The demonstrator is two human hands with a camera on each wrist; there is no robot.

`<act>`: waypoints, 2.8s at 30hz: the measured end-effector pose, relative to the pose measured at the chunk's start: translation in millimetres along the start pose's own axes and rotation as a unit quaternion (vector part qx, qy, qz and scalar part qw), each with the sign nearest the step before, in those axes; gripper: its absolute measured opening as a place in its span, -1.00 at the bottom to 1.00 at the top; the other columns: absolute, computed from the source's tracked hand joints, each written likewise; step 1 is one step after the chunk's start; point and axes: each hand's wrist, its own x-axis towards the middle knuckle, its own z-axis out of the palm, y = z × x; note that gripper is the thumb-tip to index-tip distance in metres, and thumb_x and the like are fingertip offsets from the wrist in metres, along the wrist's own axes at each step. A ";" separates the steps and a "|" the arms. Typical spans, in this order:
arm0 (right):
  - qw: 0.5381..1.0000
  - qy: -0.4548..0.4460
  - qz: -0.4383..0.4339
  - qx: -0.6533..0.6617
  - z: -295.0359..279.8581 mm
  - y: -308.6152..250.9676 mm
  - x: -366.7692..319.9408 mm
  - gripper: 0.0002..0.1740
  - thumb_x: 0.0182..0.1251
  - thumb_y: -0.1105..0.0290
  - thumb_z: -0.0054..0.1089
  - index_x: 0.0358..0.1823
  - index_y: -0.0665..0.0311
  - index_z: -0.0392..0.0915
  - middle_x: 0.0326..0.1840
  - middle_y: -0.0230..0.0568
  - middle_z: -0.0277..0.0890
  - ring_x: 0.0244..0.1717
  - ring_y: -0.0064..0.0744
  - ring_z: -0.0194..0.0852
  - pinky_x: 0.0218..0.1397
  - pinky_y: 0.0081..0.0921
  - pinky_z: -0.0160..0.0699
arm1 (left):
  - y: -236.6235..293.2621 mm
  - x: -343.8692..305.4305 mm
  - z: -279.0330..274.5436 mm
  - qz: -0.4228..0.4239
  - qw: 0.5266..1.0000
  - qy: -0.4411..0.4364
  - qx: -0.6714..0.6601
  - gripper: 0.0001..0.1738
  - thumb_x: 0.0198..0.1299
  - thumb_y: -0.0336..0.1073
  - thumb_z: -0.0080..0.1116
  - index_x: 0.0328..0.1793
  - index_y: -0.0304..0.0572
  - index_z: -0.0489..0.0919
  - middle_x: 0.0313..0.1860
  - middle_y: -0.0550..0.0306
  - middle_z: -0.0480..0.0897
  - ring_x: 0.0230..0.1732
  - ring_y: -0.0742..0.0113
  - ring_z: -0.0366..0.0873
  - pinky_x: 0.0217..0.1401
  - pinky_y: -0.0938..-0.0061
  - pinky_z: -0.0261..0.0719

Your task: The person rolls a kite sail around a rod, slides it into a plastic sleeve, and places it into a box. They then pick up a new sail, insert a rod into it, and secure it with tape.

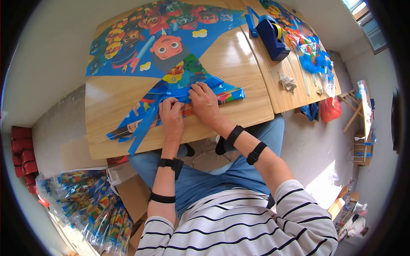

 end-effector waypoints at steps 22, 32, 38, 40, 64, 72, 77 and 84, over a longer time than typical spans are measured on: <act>0.992 -0.121 -0.034 -0.002 -12.2 -8.6 -19.0 -0.27 0.37 0.09 0.22 0.40 0.50 0.40 0.59 0.19 0.22 0.68 0.08 0.00 0.71 0.06 -0.17 | -2.6 -1.1 0.5 -0.002 1.000 -0.004 0.010 -0.91 0.12 -0.52 0.26 -0.24 -0.25 0.68 -0.12 0.05 0.55 -0.04 0.03 0.46 0.01 0.21 0.45; 0.988 -0.148 -0.036 0.001 -13.8 -8.0 -19.8 -0.15 0.39 -0.02 0.21 0.47 0.53 0.30 0.66 0.21 0.10 0.72 0.11 -0.10 0.73 0.04 -0.22 | 14.6 26.2 -43.9 0.010 0.999 0.032 -0.026 -0.86 0.19 -0.48 0.30 -0.12 -0.25 0.70 -0.09 0.01 0.66 -0.01 0.05 0.59 0.06 0.28 0.56; 0.987 -0.156 -0.032 -0.003 -16.7 -9.8 -18.7 -0.14 0.41 -0.04 0.19 0.49 0.55 0.29 0.67 0.22 0.07 0.73 0.08 -0.14 0.74 0.02 -0.26 | -55.7 69.9 -60.8 -0.244 0.956 -0.096 -0.133 -0.83 0.29 -0.34 0.29 -0.17 -0.34 0.66 -0.33 -0.01 0.66 -0.26 0.14 0.63 -0.12 0.26 0.53; 0.987 -0.159 -0.030 -0.003 -17.7 -10.1 -19.5 -0.13 0.41 -0.04 0.19 0.49 0.55 0.29 0.67 0.22 0.07 0.73 0.08 -0.14 0.75 0.02 -0.27 | -57.6 80.2 -57.3 -0.255 0.946 -0.177 -0.096 -0.74 0.32 -0.23 0.28 -0.20 -0.34 0.66 -0.36 -0.03 0.65 -0.31 0.19 0.63 -0.19 0.27 0.51; 0.989 -0.147 -0.036 0.000 -19.3 -9.5 -19.4 -0.14 0.48 -0.06 0.07 0.52 0.55 0.25 0.67 0.19 0.08 0.75 0.07 -0.17 0.76 0.02 -0.29 | -71.8 97.4 -51.1 -0.263 0.896 -0.348 -0.082 -0.85 0.10 -0.41 0.46 -0.34 -0.21 0.64 -0.44 0.29 0.63 -0.37 0.52 0.52 -0.30 0.53 0.45; 0.988 -0.151 -0.028 -0.003 -19.8 -10.7 -19.5 -0.14 0.49 -0.09 0.04 0.54 0.50 0.25 0.69 0.11 0.06 0.76 0.03 -0.22 0.76 0.01 -0.33 | -69.3 95.1 -47.7 -0.280 0.894 -0.340 -0.083 -0.90 0.12 -0.46 0.41 -0.29 -0.28 0.68 -0.42 0.25 0.67 -0.37 0.50 0.56 -0.27 0.52 0.50; 0.988 -0.152 -0.026 -0.008 -21.3 -11.2 -19.2 -0.14 0.49 -0.11 0.03 0.53 0.49 0.25 0.68 0.11 0.09 0.76 0.02 -0.20 0.76 0.03 -0.34 | -65.2 95.9 -47.3 -0.273 0.894 -0.353 -0.049 -0.88 0.13 -0.42 0.43 -0.28 -0.28 0.68 -0.41 0.26 0.68 -0.36 0.50 0.56 -0.28 0.51 0.50; 0.988 -0.150 -0.030 -0.020 -20.3 -10.9 -19.4 -0.14 0.49 -0.11 0.02 0.52 0.51 0.27 0.65 0.13 0.12 0.75 0.05 -0.18 0.77 0.04 -0.35 | -60.1 100.9 -65.1 -0.322 0.864 -0.380 -0.075 -0.80 0.22 -0.18 0.43 -0.30 -0.11 0.69 -0.43 0.37 0.61 -0.38 0.53 0.46 -0.30 0.53 0.38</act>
